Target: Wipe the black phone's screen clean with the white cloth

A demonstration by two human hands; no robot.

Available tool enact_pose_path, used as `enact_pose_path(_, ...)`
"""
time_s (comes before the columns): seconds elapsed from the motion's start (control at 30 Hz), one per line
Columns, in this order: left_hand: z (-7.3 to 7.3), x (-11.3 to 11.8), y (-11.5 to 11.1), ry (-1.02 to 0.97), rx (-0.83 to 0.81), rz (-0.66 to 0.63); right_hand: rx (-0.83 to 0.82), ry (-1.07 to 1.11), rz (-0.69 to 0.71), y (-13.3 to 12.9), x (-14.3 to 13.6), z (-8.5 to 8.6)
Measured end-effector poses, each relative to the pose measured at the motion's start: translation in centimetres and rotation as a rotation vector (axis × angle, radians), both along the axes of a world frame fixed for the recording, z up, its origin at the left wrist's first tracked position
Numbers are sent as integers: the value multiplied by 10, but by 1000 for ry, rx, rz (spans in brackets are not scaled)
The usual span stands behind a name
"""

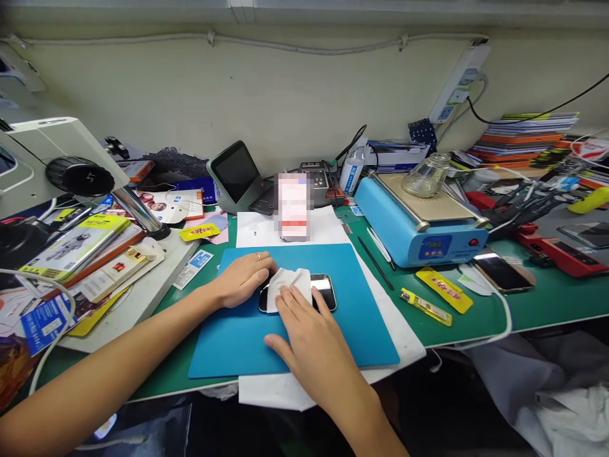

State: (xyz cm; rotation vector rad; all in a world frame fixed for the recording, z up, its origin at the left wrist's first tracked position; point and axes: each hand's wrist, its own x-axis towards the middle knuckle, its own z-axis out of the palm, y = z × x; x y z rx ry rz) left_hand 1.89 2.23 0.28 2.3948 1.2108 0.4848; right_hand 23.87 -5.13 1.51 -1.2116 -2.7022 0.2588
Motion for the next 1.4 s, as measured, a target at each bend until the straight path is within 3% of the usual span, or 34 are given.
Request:
enact_pose_path(0.2, -2, 0, 0, 25, 14, 12, -117, 36, 58, 13, -9, 3)
enact_pose_path(0.3, -2, 0, 0, 18, 14, 12, -138, 65, 30, 19, 5, 0)
enact_pose_path(0.53, -2, -2, 0, -9, -6, 18, -111, 5, -175, 24, 58, -11)
enact_pose_path(0.73, 0, -3, -2, -149, -123, 123, 11, -6, -151, 3, 72, -26)
enact_pose_path(0.97, 3, -2, -3, -152, -148, 131, 97, 18, -29, 9, 40, -12)
enact_pose_path(1.13, 4, -1, -4, -108, -118, 125, 115, 225, 75, 15, 18, -14)
enact_pose_path(1.27, 4, -2, -4, -88, -106, 129, 69, 356, 31, 24, 33, -3)
enact_pose_path(1.4, 5, -2, -2, -96, -106, 119, 181, 300, -194, 49, 73, 16)
